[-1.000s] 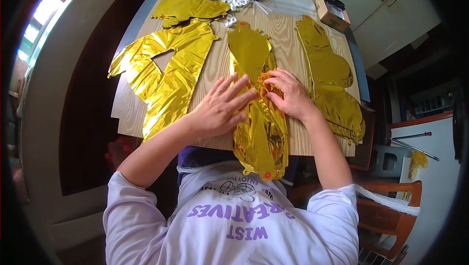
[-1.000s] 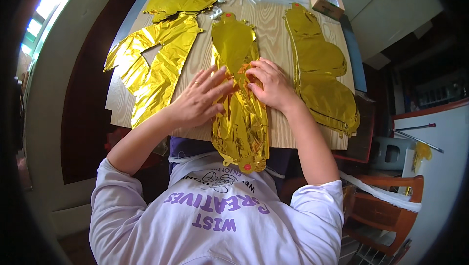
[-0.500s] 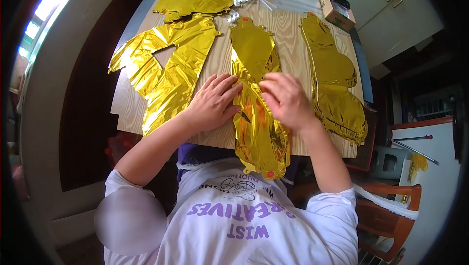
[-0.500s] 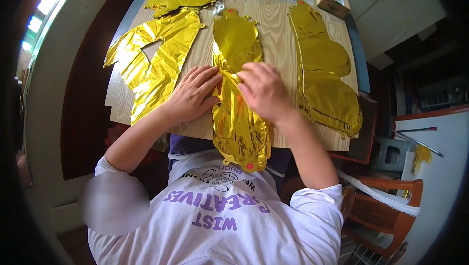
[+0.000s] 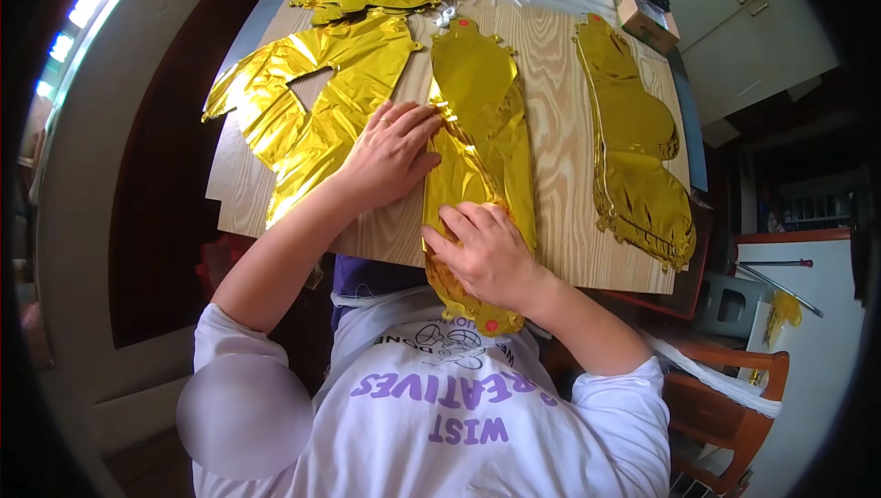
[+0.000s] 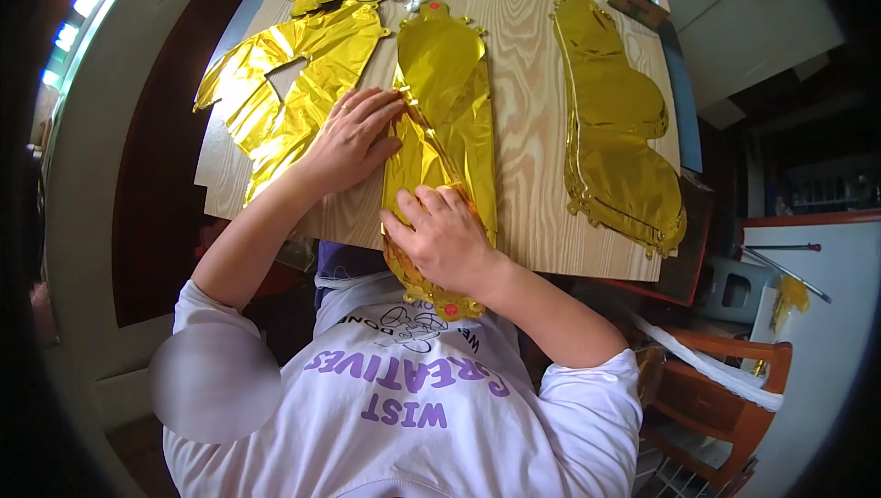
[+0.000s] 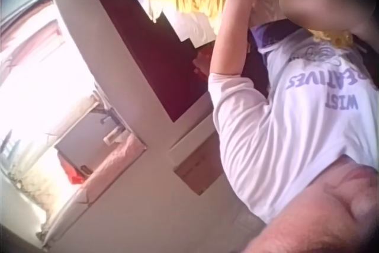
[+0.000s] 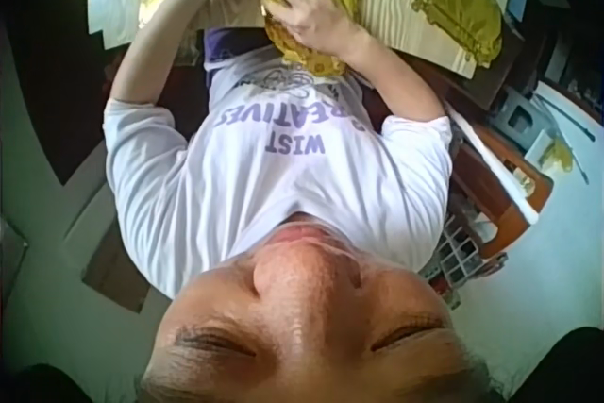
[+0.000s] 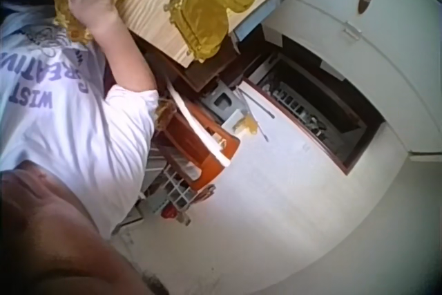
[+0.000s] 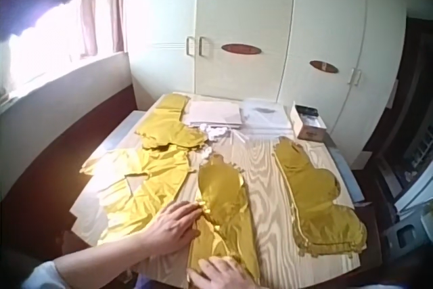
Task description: Folding gold foil balloons and placing them into a package with a cardboard insert.
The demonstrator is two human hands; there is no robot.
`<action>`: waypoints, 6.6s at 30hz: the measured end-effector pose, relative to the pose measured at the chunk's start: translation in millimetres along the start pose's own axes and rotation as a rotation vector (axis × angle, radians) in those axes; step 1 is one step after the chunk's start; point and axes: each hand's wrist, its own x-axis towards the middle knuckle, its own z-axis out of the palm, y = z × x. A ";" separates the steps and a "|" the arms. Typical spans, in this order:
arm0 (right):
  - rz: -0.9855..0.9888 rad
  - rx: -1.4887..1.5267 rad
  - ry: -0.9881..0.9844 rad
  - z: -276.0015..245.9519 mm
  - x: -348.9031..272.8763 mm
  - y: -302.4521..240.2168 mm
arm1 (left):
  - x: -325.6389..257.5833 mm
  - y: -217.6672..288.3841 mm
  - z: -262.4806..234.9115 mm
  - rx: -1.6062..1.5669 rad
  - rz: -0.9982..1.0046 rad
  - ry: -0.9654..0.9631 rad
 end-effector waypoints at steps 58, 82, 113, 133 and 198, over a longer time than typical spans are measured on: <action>0.295 0.105 0.135 -41.1 -30.8 29.1 | 60.7 -7.7 26.3 -0.091 0.152 0.136; 0.448 0.061 0.073 -54.5 -83.7 68.6 | 14.4 33.2 -3.0 -0.055 0.209 -0.186; 0.243 -0.017 -0.034 -12.8 -16.9 -26.2 | 21.6 8.5 6.7 -0.045 0.112 -0.126; 0.279 0.214 0.027 -17.3 -18.2 -12.5 | 67.1 4.5 33.7 0.144 -0.097 0.098; 0.791 -0.052 -0.275 -2.1 305.8 407.4 | 40.0 98.3 32.4 -0.063 -0.059 -0.363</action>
